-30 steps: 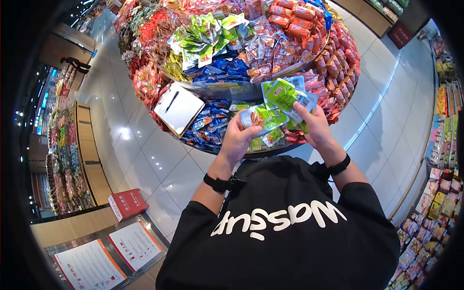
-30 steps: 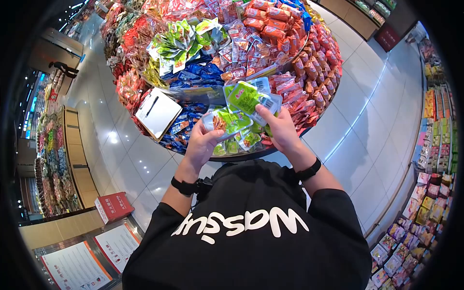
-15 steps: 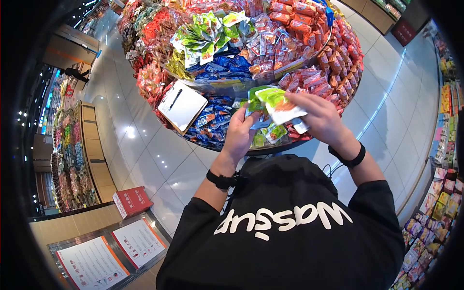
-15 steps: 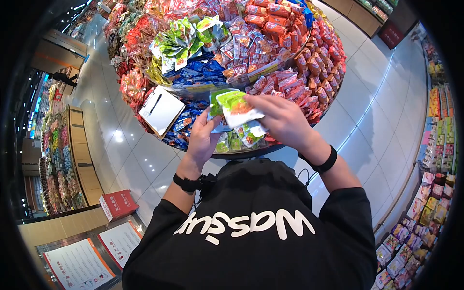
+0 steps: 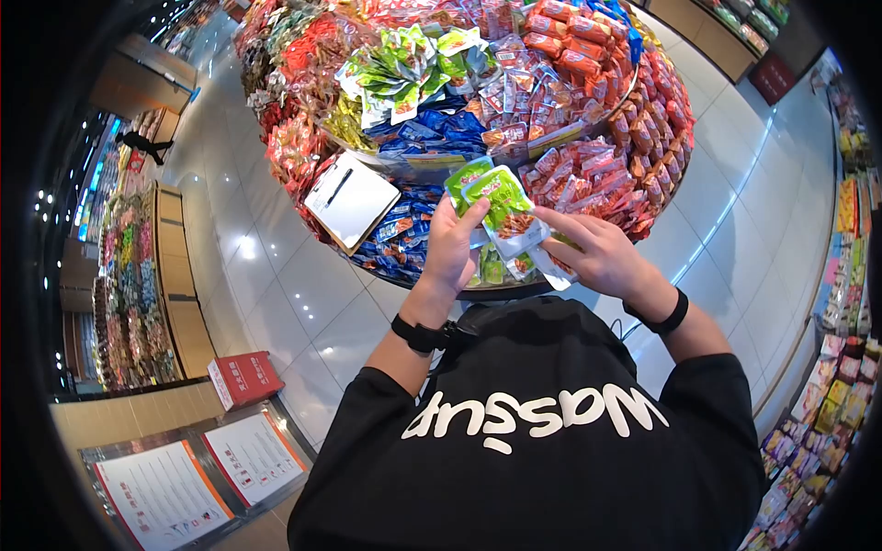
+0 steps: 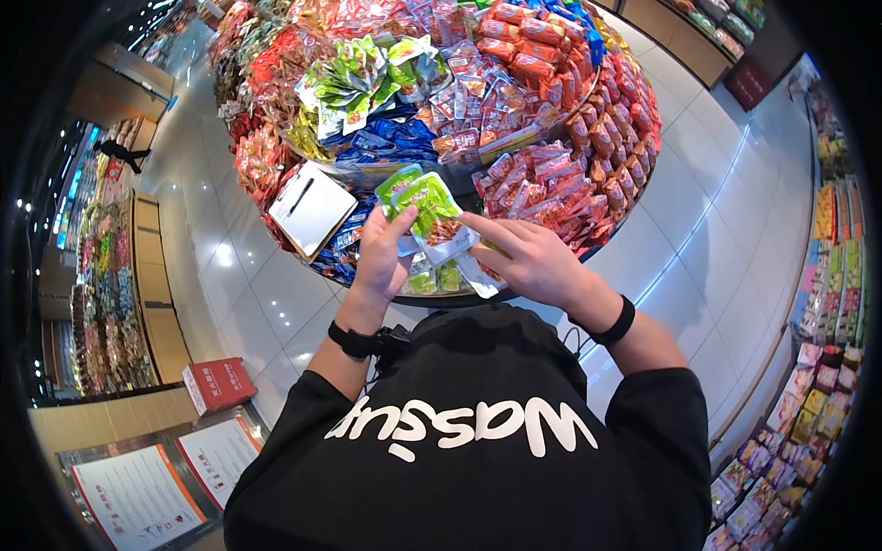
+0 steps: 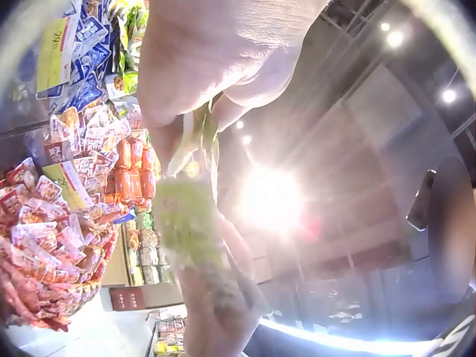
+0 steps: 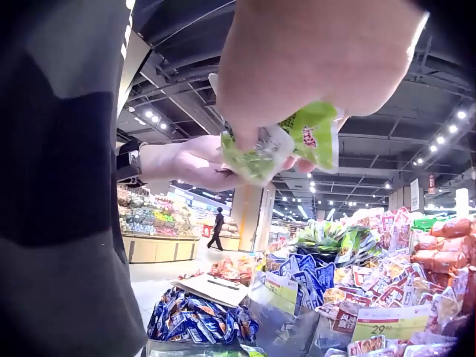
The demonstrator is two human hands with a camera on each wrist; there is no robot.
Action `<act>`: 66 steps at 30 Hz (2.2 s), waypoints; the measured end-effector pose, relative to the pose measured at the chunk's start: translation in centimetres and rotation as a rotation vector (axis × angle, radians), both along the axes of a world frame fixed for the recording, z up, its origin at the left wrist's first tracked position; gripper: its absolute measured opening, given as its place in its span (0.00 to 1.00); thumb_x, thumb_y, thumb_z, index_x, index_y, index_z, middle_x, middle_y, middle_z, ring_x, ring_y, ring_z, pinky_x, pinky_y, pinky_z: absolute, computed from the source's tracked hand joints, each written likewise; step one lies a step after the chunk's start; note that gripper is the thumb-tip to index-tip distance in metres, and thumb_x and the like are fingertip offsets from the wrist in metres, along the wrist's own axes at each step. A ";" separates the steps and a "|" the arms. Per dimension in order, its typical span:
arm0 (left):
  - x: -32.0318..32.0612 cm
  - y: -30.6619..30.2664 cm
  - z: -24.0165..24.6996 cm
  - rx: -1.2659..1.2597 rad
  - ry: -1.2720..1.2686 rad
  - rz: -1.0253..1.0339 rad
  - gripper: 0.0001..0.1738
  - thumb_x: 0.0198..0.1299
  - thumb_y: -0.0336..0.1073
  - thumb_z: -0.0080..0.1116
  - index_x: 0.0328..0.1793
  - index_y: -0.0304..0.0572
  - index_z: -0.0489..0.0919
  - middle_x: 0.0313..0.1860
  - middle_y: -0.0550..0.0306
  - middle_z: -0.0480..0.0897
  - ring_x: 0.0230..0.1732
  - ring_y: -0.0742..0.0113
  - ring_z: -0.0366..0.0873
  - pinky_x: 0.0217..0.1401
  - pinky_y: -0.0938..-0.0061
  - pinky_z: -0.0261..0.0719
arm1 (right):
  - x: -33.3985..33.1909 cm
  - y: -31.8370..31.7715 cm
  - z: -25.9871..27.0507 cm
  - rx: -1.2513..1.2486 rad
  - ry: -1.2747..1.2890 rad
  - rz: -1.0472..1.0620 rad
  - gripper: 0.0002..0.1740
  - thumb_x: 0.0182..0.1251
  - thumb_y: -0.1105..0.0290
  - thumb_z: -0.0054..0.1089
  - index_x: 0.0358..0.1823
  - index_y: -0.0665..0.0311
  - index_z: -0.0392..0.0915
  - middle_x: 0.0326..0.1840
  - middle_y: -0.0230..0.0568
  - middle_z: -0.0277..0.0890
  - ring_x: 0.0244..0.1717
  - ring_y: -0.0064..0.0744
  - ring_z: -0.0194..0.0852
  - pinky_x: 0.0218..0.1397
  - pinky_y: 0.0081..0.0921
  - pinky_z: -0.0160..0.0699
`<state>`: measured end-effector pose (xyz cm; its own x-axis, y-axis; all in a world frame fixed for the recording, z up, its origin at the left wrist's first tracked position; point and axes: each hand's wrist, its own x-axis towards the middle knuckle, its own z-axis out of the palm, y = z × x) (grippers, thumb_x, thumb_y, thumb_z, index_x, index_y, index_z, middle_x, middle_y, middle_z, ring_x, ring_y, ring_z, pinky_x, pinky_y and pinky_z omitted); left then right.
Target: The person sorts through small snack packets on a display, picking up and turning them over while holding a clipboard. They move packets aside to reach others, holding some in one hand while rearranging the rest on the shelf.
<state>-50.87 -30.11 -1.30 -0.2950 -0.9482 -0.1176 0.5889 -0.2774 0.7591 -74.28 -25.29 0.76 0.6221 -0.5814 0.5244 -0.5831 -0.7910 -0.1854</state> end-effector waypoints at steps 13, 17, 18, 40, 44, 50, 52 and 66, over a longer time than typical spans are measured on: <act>1.3 -0.5 0.9 -0.121 -0.050 -0.029 0.22 0.65 0.25 0.61 0.65 0.37 0.72 0.55 0.54 0.83 0.55 0.68 0.82 0.61 0.70 0.79 | -0.9 1.2 -0.4 1.240 -1.380 -0.104 0.17 0.71 0.74 0.60 0.59 0.72 0.73 0.54 0.43 0.81 0.50 0.31 0.83 0.56 0.29 0.83; 0.5 -0.2 0.8 -0.111 -0.061 0.004 0.20 0.67 0.26 0.60 0.64 0.37 0.72 0.55 0.54 0.83 0.54 0.69 0.82 0.59 0.71 0.81 | 0.6 0.4 -1.0 0.701 -1.102 -0.215 0.15 0.68 0.76 0.63 0.55 0.70 0.77 0.52 0.45 0.81 0.47 0.36 0.84 0.50 0.30 0.84; 0.3 0.0 0.5 -0.108 -0.061 0.025 0.20 0.67 0.27 0.60 0.64 0.37 0.72 0.55 0.54 0.83 0.54 0.69 0.82 0.58 0.71 0.81 | 1.0 0.0 0.1 0.408 -0.839 -0.244 0.15 0.66 0.77 0.64 0.54 0.70 0.79 0.51 0.46 0.81 0.46 0.38 0.84 0.50 0.31 0.84; 0.8 0.7 -0.1 -0.076 0.060 -0.220 0.25 0.68 0.30 0.57 0.69 0.36 0.66 0.59 0.50 0.80 0.57 0.64 0.81 0.64 0.65 0.80 | 4.8 -0.1 -0.3 0.364 -0.635 -0.263 0.21 0.56 0.78 0.70 0.53 0.67 0.79 0.50 0.46 0.73 0.49 0.43 0.78 0.54 0.31 0.78; 0.5 1.0 -0.1 -0.017 0.054 -0.143 0.23 0.67 0.26 0.54 0.68 0.35 0.67 0.58 0.50 0.80 0.58 0.65 0.80 0.62 0.66 0.80 | 4.2 0.1 -1.2 0.727 -0.936 -0.250 0.21 0.62 0.79 0.65 0.56 0.68 0.72 0.49 0.41 0.77 0.51 0.31 0.78 0.57 0.27 0.75; 0.5 0.9 -0.9 -0.094 -0.107 -0.019 0.20 0.66 0.22 0.49 0.64 0.34 0.70 0.57 0.54 0.81 0.55 0.70 0.80 0.62 0.70 0.76 | 3.0 0.1 -1.3 1.132 -1.548 0.005 0.19 0.71 0.68 0.49 0.60 0.71 0.67 0.48 0.54 0.81 0.51 0.40 0.82 0.58 0.34 0.79; 0.7 1.0 -0.6 -0.099 -0.158 -0.006 0.20 0.66 0.21 0.48 0.64 0.34 0.70 0.58 0.55 0.81 0.56 0.70 0.80 0.64 0.70 0.75 | 2.4 -0.1 -1.2 1.247 -1.634 -0.008 0.23 0.71 0.63 0.44 0.59 0.73 0.69 0.49 0.56 0.81 0.52 0.45 0.82 0.58 0.40 0.80; 0.9 1.3 -1.0 -0.010 -0.211 0.022 0.20 0.66 0.21 0.49 0.64 0.33 0.70 0.57 0.51 0.81 0.56 0.66 0.80 0.62 0.69 0.77 | 2.4 -0.2 0.7 0.188 -0.494 -0.115 0.25 0.48 0.84 0.61 0.42 0.44 0.91 0.72 0.43 0.68 0.75 0.53 0.56 0.77 0.47 0.56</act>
